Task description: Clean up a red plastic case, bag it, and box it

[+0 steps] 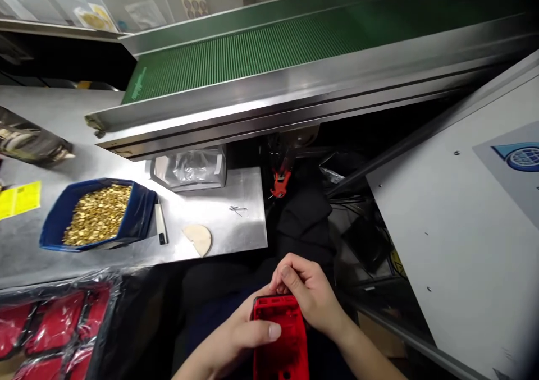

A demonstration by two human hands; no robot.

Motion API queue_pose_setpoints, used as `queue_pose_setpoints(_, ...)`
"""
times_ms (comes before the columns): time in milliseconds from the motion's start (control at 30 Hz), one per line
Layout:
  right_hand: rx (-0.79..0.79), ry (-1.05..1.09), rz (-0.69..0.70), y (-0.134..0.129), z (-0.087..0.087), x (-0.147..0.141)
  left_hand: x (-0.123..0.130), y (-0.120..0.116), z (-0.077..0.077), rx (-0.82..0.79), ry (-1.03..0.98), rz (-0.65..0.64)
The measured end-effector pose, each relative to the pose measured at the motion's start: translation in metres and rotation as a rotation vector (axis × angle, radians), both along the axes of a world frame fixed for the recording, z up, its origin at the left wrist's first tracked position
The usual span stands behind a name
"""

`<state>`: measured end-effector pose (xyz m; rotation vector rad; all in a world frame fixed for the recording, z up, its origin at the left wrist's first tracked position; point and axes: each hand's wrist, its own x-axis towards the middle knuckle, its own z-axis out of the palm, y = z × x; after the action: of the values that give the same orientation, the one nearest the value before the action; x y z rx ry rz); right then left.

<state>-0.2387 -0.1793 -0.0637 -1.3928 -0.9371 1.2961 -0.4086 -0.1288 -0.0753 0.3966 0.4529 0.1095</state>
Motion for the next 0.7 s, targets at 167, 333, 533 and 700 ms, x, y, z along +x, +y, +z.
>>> queue_pose_setpoints(167, -0.090, -0.011, 0.022, 0.006, -0.012, 0.001, 0.002, 0.005, -0.011, -0.075, 0.023, 0.006)
queue_pose_setpoints(333, -0.181, -0.021, 0.019, 0.015, -0.021, 0.000, 0.001, 0.009, -0.022, -0.145, 0.035, 0.008)
queue_pose_setpoints(533, -0.242, -0.043, -0.027, 0.029, -0.025, -0.004, -0.003, 0.018, -0.029, -0.209, 0.048, 0.037)
queue_pose_setpoints(700, -0.278, -0.016, 0.015, 0.041, -0.029, -0.013, -0.010, 0.032, -0.031, -0.237, 0.026, 0.042)
